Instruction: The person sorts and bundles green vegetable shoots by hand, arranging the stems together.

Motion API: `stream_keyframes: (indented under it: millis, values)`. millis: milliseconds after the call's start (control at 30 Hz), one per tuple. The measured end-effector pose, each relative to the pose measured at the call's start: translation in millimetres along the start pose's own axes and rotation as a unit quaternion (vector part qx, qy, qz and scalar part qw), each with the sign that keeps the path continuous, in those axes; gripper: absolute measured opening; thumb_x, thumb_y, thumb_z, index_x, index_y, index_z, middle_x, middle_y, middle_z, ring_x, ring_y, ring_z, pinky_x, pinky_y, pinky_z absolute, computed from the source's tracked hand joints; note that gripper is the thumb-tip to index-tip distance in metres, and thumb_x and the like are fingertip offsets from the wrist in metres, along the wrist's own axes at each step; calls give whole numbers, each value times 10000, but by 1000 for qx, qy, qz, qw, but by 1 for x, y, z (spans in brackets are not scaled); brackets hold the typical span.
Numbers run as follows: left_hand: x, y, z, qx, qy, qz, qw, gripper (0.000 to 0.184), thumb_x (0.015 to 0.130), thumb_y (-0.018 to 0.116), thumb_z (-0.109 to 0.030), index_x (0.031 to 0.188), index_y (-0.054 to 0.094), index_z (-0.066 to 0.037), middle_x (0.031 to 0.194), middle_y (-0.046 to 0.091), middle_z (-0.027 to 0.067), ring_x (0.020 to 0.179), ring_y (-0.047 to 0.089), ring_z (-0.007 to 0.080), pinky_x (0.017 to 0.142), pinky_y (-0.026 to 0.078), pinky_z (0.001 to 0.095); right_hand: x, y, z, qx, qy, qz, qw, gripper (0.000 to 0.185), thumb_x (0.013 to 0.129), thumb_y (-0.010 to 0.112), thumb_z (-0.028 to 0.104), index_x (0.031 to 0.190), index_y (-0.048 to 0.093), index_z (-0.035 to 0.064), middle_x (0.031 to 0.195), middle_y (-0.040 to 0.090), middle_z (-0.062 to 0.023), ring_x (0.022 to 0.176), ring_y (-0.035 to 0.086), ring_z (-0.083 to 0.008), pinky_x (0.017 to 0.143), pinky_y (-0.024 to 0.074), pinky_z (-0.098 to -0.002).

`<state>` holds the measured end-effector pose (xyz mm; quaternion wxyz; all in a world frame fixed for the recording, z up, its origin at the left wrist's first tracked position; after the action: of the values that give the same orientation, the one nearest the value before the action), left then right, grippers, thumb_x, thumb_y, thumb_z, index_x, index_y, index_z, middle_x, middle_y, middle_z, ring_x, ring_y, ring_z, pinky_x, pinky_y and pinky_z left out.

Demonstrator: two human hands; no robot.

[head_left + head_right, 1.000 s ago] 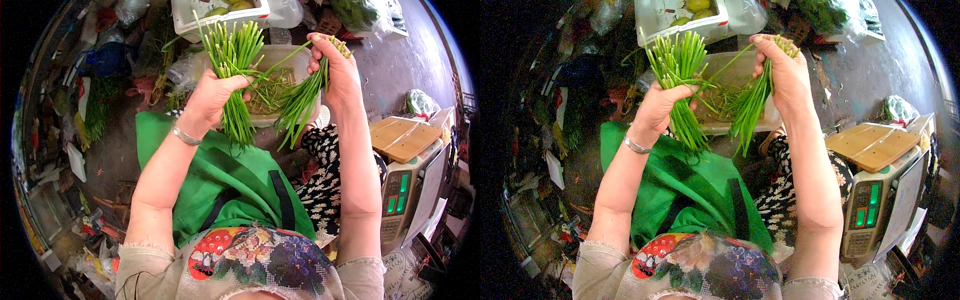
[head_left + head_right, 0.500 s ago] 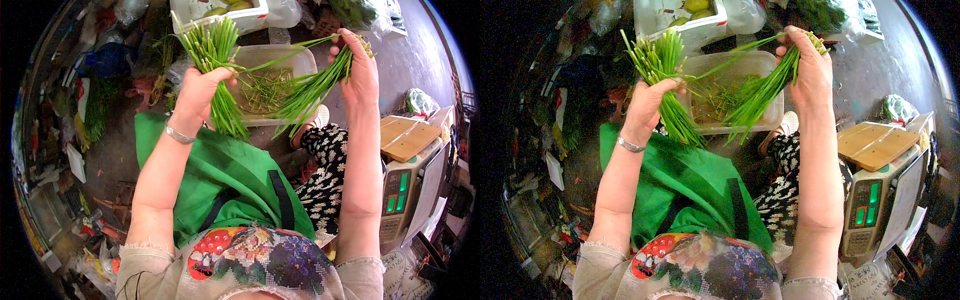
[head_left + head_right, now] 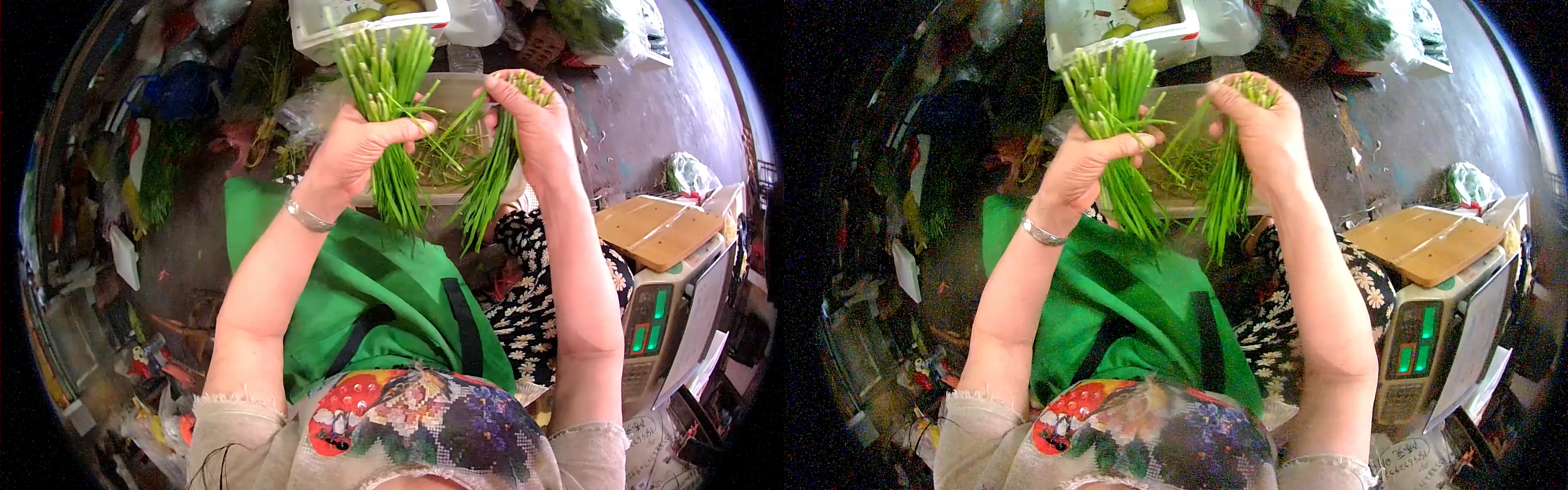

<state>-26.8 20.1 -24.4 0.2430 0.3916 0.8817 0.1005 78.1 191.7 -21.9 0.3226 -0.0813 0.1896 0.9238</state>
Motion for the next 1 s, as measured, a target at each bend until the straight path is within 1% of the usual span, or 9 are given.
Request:
stream_keyframes:
  millis: [200,367,467,533,667,733,767,933,1000]
  values:
    - [-1,8,7,22,-2,-1,1000,422,745,687,51,1143,574,-33,1006,639,52,772,615,138,621,477,247,-7,13,-14,-12,-4,13,1000,121,829,690,120,886,626,34,744,634,-12,595,536,-85,570,445,-228]
    - [0,6,8,37,2,-1,999,371,763,625,67,1115,577,-38,993,640,44,810,613,139,621,468,254,-12,19,-12,1,0,36,999,97,853,662,115,900,626,38,767,645,-23,623,559,-92,593,462,-234]
    - [2,3,5,13,-27,-6,1000,337,772,617,60,1092,579,-38,972,645,46,798,610,139,618,462,251,-18,26,-4,78,12,84,993,86,870,639,112,911,620,39,788,660,-45,664,596,-113,623,491,-248]
    - [4,-1,6,3,-28,-1,1000,330,777,626,52,1090,580,-38,974,646,48,815,616,141,617,463,249,-18,27,-6,114,23,167,979,91,877,630,122,916,614,40,803,670,-68,702,624,-138,653,515,-263]
    - [1,1,4,-18,-23,6,1000,313,792,652,22,1091,580,-34,985,644,52,860,633,154,616,469,249,-17,23,-7,88,52,120,988,103,868,645,131,908,613,42,764,653,-58,638,593,-123,600,486,-248]
    - [0,2,5,-18,-20,3,1000,310,799,659,10,1096,579,-31,994,641,53,871,638,163,617,475,254,-10,14,-14,4,59,50,997,137,850,670,146,910,618,34,724,627,-38,569,542,-105,546,442,-238]
    - [0,3,6,-15,-21,22,999,309,805,660,0,1102,577,-27,999,638,56,869,639,170,614,481,260,-9,16,-14,10,36,56,998,171,829,694,158,911,624,26,697,603,-19,528,496,-89,514,399,-234]
    - [-1,11,7,-10,-13,48,999,265,827,639,-29,1087,591,-5,933,665,96,799,650,179,609,499,281,-10,18,-18,1,46,57,997,158,821,694,150,898,631,27,685,595,-3,535,494,-82,515,385,-227]
    - [-1,7,9,2,-47,62,997,293,845,631,-40,1131,569,-19,1028,625,68,883,640,193,650,528,295,-9,15,-20,-15,28,60,998,135,824,686,141,877,629,31,674,593,-6,531,483,-81,514,377,-224]
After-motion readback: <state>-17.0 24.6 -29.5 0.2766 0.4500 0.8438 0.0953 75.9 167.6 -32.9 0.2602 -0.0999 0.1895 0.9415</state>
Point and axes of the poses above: each hand's wrist, its own x-axis towards the middle knuckle, its own y-axis out of the palm, z = x × y, the point moved 3 cm from there along x, towards the middle knuckle
